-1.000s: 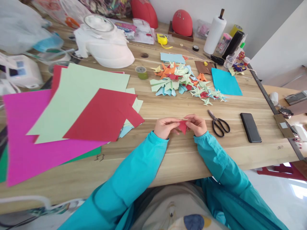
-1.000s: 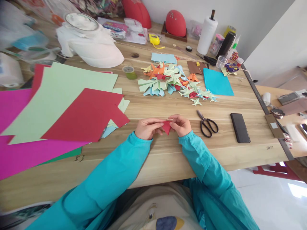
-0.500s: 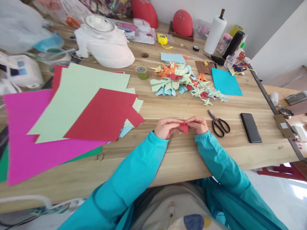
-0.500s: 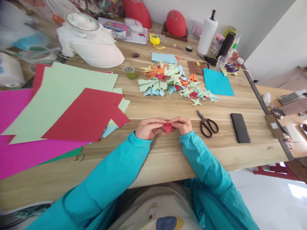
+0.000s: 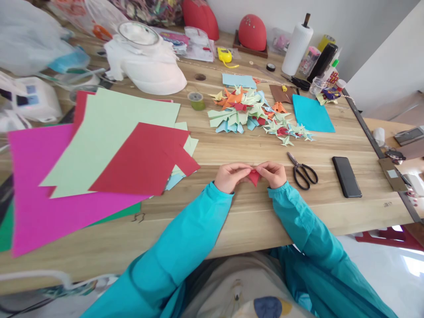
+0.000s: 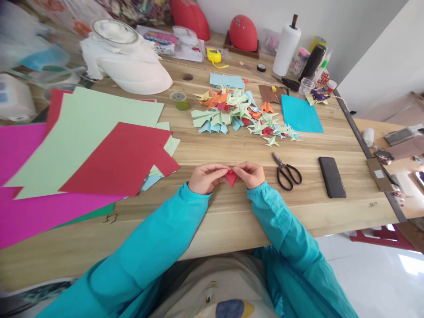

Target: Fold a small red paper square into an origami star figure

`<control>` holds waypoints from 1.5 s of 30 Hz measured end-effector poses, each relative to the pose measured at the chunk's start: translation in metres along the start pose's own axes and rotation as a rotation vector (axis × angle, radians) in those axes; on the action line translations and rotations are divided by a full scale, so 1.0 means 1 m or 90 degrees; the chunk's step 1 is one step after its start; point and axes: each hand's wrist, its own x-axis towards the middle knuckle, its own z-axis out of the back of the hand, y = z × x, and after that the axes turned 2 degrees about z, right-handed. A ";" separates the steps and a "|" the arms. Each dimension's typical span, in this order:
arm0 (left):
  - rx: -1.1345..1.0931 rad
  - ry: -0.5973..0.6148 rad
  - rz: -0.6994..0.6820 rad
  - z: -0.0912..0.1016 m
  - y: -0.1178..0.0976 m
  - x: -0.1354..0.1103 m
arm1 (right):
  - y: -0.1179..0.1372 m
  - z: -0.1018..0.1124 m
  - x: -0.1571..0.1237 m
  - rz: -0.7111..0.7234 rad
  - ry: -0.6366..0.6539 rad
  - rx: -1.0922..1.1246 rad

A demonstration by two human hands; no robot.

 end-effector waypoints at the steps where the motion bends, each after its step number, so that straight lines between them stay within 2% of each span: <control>1: 0.025 -0.004 -0.013 -0.001 0.000 -0.001 | -0.001 -0.001 0.001 0.010 -0.003 -0.006; 9: 0.099 -0.003 -0.096 0.001 0.000 0.000 | -0.001 -0.003 0.000 0.002 0.012 -0.019; 15: 0.103 -0.009 -0.098 0.002 -0.001 0.001 | 0.002 -0.004 -0.002 -0.012 0.022 0.011; 23: 0.120 -0.048 -0.119 -0.002 -0.002 -0.001 | -0.004 -0.004 -0.001 -0.007 0.018 -0.017; 32: 0.169 -0.023 -0.142 -0.001 -0.002 -0.003 | 0.000 -0.007 -0.001 0.003 0.018 -0.045; 34: 0.195 -0.028 -0.162 -0.001 0.000 -0.002 | -0.001 -0.007 -0.002 0.019 -0.002 -0.069; 38: 0.303 -0.050 -0.273 -0.002 0.001 -0.002 | -0.006 -0.007 -0.001 0.055 -0.080 -0.131; 40: 0.337 -0.055 -0.301 -0.003 0.001 -0.003 | -0.008 -0.007 0.000 0.061 -0.102 -0.136; 45: 0.270 -0.039 -0.231 -0.003 0.004 -0.002 | -0.006 -0.012 -0.001 0.057 -0.065 -0.072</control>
